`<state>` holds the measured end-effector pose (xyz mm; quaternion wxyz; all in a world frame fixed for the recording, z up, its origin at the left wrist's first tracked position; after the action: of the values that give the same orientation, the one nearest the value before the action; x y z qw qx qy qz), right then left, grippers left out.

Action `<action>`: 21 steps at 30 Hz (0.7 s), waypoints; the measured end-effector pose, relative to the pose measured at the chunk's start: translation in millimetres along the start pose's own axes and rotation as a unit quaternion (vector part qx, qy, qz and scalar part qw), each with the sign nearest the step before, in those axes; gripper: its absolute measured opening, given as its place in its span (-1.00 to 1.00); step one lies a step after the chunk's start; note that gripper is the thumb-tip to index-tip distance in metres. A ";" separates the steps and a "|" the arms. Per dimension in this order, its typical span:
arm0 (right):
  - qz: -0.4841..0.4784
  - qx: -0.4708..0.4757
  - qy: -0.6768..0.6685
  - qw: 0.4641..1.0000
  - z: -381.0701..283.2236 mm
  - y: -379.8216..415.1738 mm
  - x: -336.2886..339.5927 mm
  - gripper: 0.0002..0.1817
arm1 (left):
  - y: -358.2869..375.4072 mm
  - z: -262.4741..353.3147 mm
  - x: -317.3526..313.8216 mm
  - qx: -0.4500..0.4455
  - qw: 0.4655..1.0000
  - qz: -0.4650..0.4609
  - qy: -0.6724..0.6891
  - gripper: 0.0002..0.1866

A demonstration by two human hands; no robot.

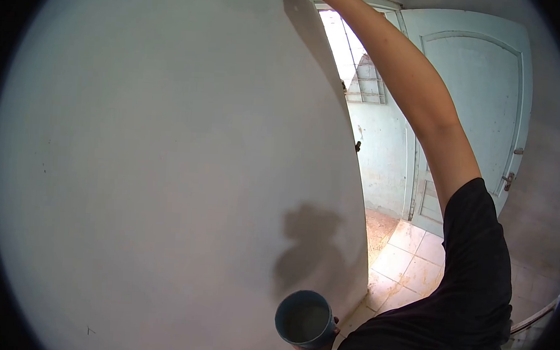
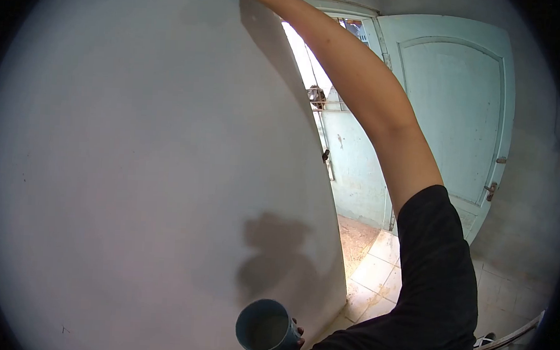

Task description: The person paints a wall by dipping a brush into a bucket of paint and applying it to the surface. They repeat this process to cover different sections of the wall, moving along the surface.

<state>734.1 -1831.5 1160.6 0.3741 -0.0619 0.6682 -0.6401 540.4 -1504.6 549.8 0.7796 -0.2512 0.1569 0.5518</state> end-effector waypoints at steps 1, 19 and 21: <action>-0.038 0.012 -0.009 0.999 0.3 6.0 -5.6 -0.78 | 0.1 3.7 -4.6 0.002 1.000 -0.004 0.027 -0.17; -0.106 -0.196 -0.410 0.885 19.0 7.0 -7.1 -0.84 | 2.5 -4.2 5.1 -0.016 0.998 0.058 0.036 -0.13; -0.026 -0.238 -0.320 0.917 67.7 -1.0 9.4 -0.87 | 4.3 -2.8 8.3 -0.029 0.997 0.069 -0.002 -0.12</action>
<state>766.3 -1891.7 1164.3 0.5252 -0.3677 0.6438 -0.4176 539.3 -1498.5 542.2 0.7325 -0.2615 0.1561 0.6088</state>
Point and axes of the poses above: each hand's wrist, its own y-axis away from the middle knuckle, its own x-axis out of the back of the hand, z = x × y, the point moved 1 cm from there along -y, towards the middle knuckle, and after that the axes turned 15 degrees about -y, right-handed, at the moved point
